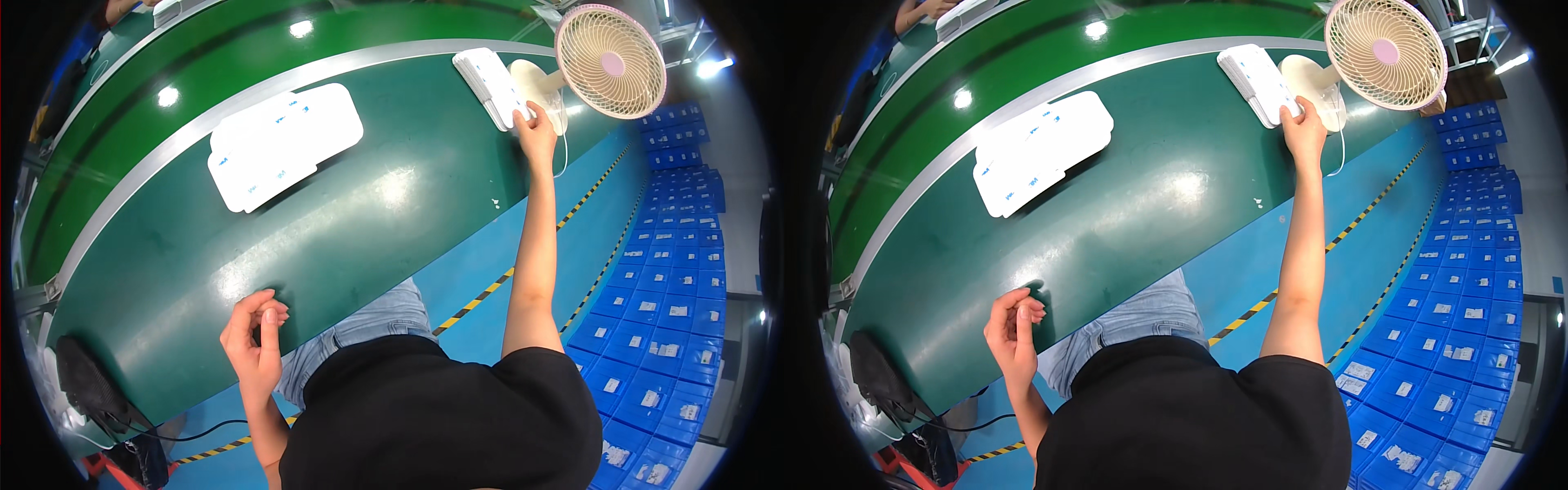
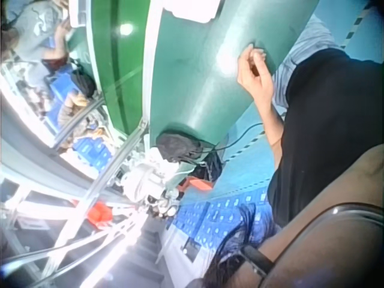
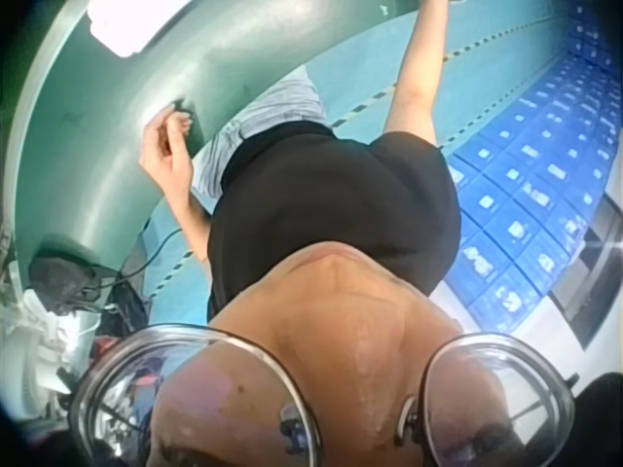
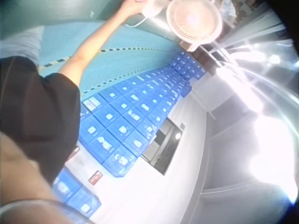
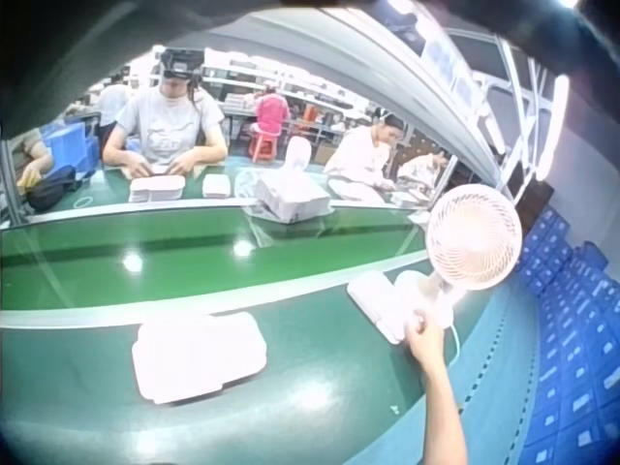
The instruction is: The person repeatedly peels protective backing from white rectangular sticker sheets on a green workbench. They pick up a sheet, peel the backing off, and place the finished sheet into a stack to the right, repeating this cycle throughout the clip.
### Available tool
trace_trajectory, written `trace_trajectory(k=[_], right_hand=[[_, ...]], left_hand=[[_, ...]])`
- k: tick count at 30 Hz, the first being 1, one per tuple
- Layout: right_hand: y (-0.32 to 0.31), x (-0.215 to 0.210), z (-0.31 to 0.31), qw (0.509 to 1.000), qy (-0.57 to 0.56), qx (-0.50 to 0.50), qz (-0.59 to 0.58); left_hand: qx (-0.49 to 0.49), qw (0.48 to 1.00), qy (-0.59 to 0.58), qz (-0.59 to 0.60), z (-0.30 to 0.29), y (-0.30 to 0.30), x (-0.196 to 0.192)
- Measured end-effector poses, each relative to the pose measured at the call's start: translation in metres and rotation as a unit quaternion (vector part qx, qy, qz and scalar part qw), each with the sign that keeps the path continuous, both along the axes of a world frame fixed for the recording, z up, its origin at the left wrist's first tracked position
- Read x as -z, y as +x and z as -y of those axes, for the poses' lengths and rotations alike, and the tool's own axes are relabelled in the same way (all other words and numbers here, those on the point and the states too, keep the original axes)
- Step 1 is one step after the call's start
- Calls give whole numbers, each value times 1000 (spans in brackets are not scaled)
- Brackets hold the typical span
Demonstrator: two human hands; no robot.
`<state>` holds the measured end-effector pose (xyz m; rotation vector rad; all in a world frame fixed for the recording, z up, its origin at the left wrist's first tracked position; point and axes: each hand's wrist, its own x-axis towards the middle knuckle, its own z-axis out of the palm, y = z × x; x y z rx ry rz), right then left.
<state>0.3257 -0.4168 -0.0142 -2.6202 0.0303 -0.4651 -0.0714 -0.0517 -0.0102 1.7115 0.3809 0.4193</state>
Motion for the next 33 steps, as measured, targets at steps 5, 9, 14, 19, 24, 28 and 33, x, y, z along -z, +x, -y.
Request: trace_trajectory(k=[5, 9, 14, 19, 24, 28, 33], right_hand=[[-3, -8, -12, 990, -95, -69, 83], [4, -7, -33, 959, -112, -208, 157], [14, -4, -55, 956, -120, -241, 115], [14, -5, -65, 966, -115, -218, 84], [11, -15, -81, 940, -204, -218, 166], [-32, -33, -137, 911, -51, -381, 149], [-87, -52, -225, 790, -37, -607, 84]], left_hand=[[-1, 1000, 4, 0, 0, 0, 0], [-2, 1000, 8, -5, 0, 0, 0], [-2, 1000, 6, -4, 0, 2, 2], [-7, 1000, 3, -3, 1, 2, -1], [-13, 1000, 4, -11, 2, 1, 0], [-2, 1000, 8, -3, 1, 2, 3], [5, 1000, 7, -4, -1, 0, 2]])
